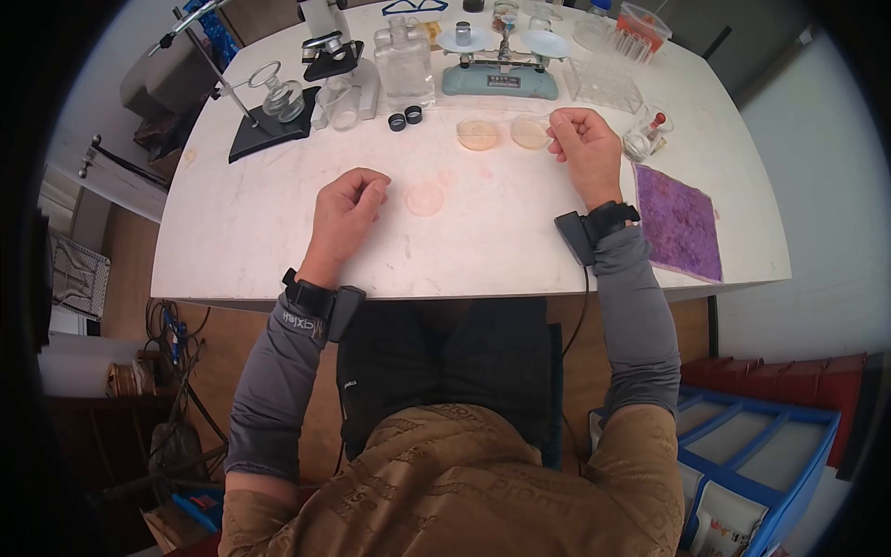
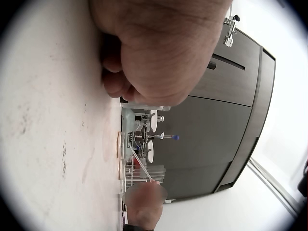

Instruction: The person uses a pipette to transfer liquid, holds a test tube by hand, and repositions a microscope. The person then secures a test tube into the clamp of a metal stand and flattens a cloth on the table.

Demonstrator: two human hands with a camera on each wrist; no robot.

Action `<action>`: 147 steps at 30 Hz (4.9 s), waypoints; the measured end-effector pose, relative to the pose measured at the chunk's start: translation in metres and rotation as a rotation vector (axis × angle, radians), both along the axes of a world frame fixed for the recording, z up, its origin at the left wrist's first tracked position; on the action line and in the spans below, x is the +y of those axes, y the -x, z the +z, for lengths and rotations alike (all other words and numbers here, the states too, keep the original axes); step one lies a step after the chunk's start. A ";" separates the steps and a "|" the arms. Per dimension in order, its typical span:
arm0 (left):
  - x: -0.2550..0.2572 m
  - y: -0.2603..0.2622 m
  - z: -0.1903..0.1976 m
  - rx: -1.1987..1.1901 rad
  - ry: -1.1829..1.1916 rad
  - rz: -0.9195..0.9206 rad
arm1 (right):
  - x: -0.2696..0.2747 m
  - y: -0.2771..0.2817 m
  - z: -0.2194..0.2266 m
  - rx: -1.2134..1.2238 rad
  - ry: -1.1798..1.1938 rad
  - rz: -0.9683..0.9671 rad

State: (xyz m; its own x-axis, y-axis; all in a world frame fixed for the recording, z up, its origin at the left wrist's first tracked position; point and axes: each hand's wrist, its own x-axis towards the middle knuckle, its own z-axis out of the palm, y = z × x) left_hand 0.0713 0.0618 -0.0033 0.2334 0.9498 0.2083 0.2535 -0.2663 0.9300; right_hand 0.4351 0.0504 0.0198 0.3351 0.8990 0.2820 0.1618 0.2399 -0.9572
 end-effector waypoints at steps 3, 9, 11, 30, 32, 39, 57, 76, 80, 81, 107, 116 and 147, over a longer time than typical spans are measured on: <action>0.000 0.000 0.000 0.003 0.002 0.002 | 0.001 0.000 -0.001 -0.009 0.010 0.003; 0.002 0.002 -0.003 0.030 -0.029 -0.031 | 0.001 0.001 -0.001 -0.016 0.005 -0.003; 0.003 0.002 -0.003 0.026 -0.045 -0.041 | 0.000 0.001 -0.002 -0.028 0.024 -0.002; 0.001 0.002 -0.007 0.052 -0.086 -0.022 | -0.106 -0.135 0.146 -0.426 -0.055 -0.545; 0.003 0.003 -0.010 0.060 -0.069 -0.024 | -0.098 -0.144 0.136 -0.467 -0.040 -0.531; 0.004 0.005 -0.014 0.028 -0.105 -0.044 | -0.060 -0.144 0.105 -0.733 -0.020 -0.497; 0.001 -0.002 -0.010 0.095 -0.253 0.037 | -0.037 0.075 0.067 -0.190 0.277 0.572; -0.001 0.001 -0.006 0.004 -0.031 0.005 | 0.024 0.146 -0.001 0.005 0.328 0.922; 0.003 0.005 0.000 -0.098 0.165 -0.019 | 0.017 0.142 -0.001 0.027 0.333 0.891; 0.006 0.008 0.007 -0.098 0.161 -0.017 | 0.016 0.141 -0.001 0.050 0.319 0.891; 0.272 0.057 0.139 -0.245 -0.049 -0.077 | 0.023 0.142 -0.007 0.008 0.243 0.917; 0.261 0.061 0.163 0.182 -0.094 0.023 | 0.022 0.143 -0.008 -0.004 0.249 0.903; 0.267 0.064 0.159 -0.085 0.119 0.010 | 0.024 0.145 -0.014 -0.059 0.171 0.876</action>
